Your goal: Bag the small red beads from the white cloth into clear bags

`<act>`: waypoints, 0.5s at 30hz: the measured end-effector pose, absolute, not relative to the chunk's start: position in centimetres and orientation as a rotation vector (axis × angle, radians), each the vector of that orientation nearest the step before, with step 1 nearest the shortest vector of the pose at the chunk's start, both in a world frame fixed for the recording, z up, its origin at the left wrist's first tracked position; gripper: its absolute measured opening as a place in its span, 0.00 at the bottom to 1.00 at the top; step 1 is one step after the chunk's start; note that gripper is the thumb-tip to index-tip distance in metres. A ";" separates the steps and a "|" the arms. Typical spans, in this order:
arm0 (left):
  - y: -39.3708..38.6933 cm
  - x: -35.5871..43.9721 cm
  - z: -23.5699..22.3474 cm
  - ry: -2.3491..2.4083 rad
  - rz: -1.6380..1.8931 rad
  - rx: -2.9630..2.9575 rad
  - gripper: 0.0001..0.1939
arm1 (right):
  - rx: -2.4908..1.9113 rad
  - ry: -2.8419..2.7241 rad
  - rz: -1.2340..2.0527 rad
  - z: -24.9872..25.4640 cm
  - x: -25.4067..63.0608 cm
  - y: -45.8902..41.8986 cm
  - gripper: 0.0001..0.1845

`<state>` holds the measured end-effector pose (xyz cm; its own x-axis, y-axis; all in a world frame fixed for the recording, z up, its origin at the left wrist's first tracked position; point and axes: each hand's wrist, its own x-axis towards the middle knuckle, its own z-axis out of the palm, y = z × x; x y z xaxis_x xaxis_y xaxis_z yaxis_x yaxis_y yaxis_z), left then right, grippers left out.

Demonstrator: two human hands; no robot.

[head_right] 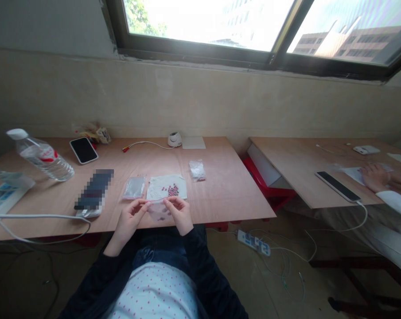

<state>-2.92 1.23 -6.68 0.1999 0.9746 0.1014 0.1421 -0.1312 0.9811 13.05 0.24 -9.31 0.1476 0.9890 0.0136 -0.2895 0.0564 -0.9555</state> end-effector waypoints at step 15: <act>1.3 -2.6 -7.1 1.190 1.100 1.573 0.10 | -1.037 -0.933 1.184 -9.0 12.3 -0.1 0.11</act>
